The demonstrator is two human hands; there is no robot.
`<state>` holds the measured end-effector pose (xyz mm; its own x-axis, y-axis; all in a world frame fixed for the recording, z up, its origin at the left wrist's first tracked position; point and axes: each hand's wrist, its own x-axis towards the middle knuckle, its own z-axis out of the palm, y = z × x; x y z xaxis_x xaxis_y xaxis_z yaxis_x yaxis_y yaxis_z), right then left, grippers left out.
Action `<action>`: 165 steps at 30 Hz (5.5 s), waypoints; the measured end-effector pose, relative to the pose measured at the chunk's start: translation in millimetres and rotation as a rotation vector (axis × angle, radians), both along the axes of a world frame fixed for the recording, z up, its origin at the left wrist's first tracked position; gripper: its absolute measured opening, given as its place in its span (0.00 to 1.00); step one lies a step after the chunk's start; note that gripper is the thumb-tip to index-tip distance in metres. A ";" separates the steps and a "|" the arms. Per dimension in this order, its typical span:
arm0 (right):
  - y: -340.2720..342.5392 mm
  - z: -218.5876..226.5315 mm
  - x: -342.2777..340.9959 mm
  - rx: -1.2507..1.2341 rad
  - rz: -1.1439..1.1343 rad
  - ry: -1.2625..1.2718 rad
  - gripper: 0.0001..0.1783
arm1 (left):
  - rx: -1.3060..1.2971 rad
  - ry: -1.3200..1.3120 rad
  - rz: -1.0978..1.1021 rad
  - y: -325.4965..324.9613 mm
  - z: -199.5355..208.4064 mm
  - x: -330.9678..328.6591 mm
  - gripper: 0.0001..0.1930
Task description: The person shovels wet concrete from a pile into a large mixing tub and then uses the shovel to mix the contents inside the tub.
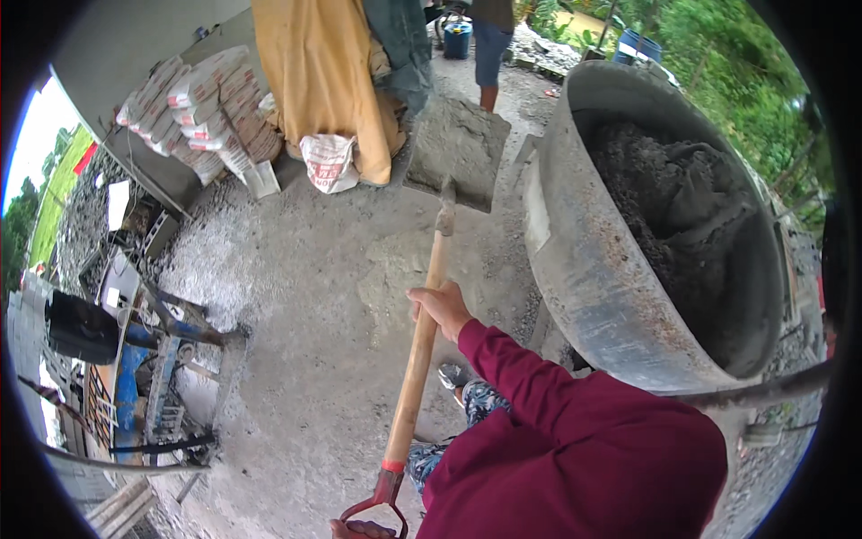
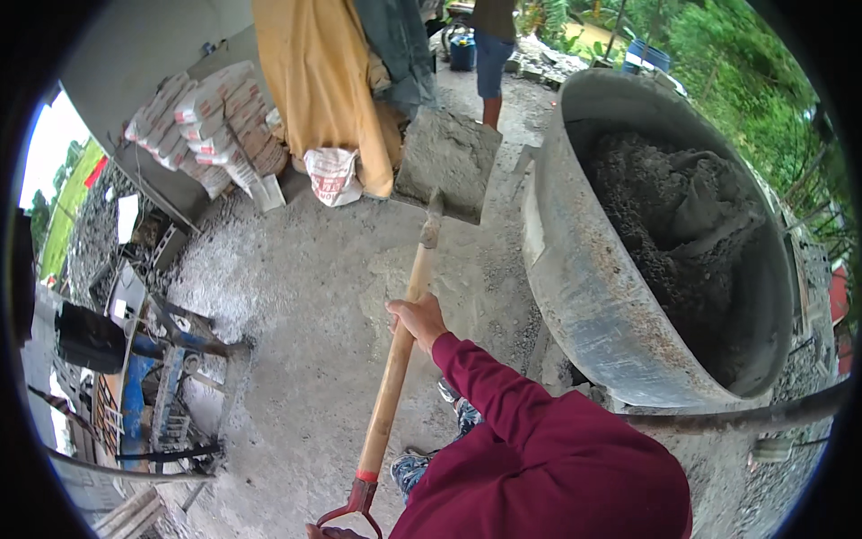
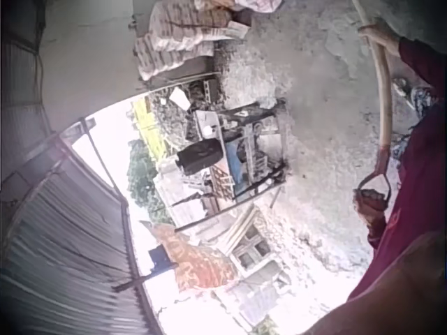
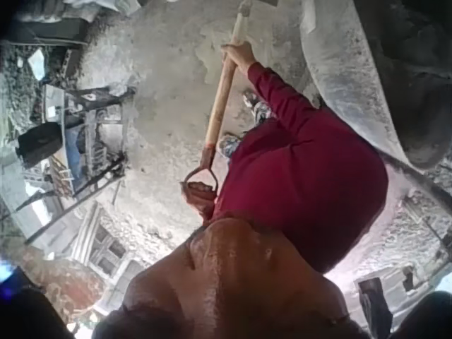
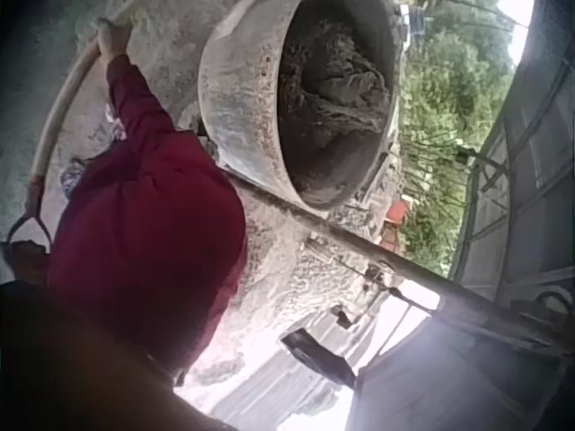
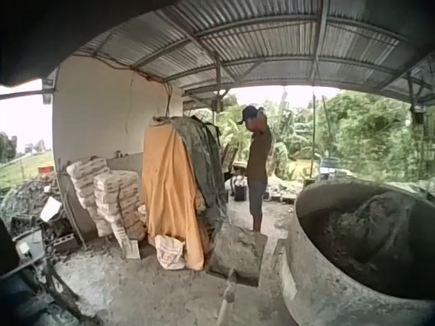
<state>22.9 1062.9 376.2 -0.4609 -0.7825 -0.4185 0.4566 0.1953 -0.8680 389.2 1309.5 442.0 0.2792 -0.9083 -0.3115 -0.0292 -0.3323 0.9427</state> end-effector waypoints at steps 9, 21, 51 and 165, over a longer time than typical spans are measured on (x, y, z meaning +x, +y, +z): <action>8.8 157.4 -136.5 -0.308 -0.236 0.116 0.13 | 0.156 0.814 -0.159 -113.9 93.5 -77.6 0.26; 72.6 100.9 -238.6 -0.338 -0.667 -0.096 0.08 | -1.003 -0.327 -0.770 -195.6 94.8 -166.0 0.27; 40.1 154.1 3.6 -0.396 -0.596 0.141 0.10 | -0.590 0.294 -0.938 -279.5 -95.8 54.8 0.20; 22.2 69.9 -186.9 -0.508 -0.755 -0.143 0.10 | -1.464 -0.303 -1.132 -339.5 47.6 -105.4 0.23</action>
<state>-164.0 1085.1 446.1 -0.8943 -0.4007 -0.1990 0.4173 -0.5870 -0.6937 283.8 970.0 489.6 -0.6776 -0.1453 0.7210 0.1717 0.9219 0.3472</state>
